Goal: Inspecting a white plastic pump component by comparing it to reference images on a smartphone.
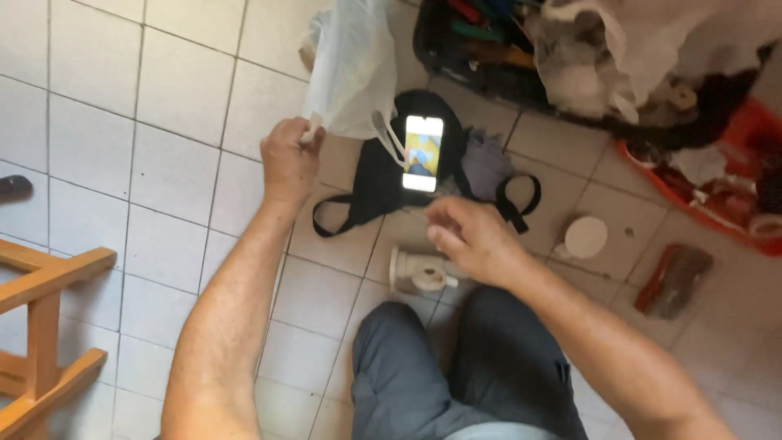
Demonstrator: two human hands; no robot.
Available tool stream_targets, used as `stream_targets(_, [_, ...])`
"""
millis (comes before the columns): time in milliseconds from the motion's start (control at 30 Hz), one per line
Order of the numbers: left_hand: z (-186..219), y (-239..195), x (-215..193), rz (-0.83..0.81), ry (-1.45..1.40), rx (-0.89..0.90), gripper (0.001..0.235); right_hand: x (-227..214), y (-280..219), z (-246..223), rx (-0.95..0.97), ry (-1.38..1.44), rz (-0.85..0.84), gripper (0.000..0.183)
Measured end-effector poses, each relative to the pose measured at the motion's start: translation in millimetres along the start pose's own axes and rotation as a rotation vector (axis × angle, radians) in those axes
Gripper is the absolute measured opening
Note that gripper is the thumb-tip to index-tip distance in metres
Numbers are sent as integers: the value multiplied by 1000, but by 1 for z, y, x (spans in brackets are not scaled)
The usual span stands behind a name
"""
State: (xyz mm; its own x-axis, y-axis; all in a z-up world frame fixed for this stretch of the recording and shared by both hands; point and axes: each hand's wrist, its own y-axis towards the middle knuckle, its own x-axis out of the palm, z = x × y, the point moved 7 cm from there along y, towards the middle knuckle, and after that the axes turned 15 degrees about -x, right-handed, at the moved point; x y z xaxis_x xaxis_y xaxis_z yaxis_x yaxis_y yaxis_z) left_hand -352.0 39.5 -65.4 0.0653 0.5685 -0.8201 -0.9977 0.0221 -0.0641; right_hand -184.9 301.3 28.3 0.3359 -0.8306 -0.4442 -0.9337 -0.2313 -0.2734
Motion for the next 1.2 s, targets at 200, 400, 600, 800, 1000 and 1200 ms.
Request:
stream_targets(200, [24, -23, -62, 68, -182, 8, 7, 1, 3, -39, -34, 40, 20, 22])
stream_targets(400, [3, -11, -90, -12, -319, -352, 14, 15, -6, -44, -24, 64, 63, 19])
stream_targets(600, [10, -18, -107, 13, -389, -403, 12, 43, 6, -64, -50, 140, 110, 19])
stream_targets(800, [42, -49, -134, -89, -346, -98, 29, 96, 41, -74, 285, 250, 45, 71])
stream_targets(1000, [69, -88, -171, 38, -217, 162, 39, 125, 68, -53, 186, 48, 313, 84])
stream_targets(1200, [37, -122, -213, 85, -362, -19, 22, 124, 62, -11, 39, -78, 315, 61])
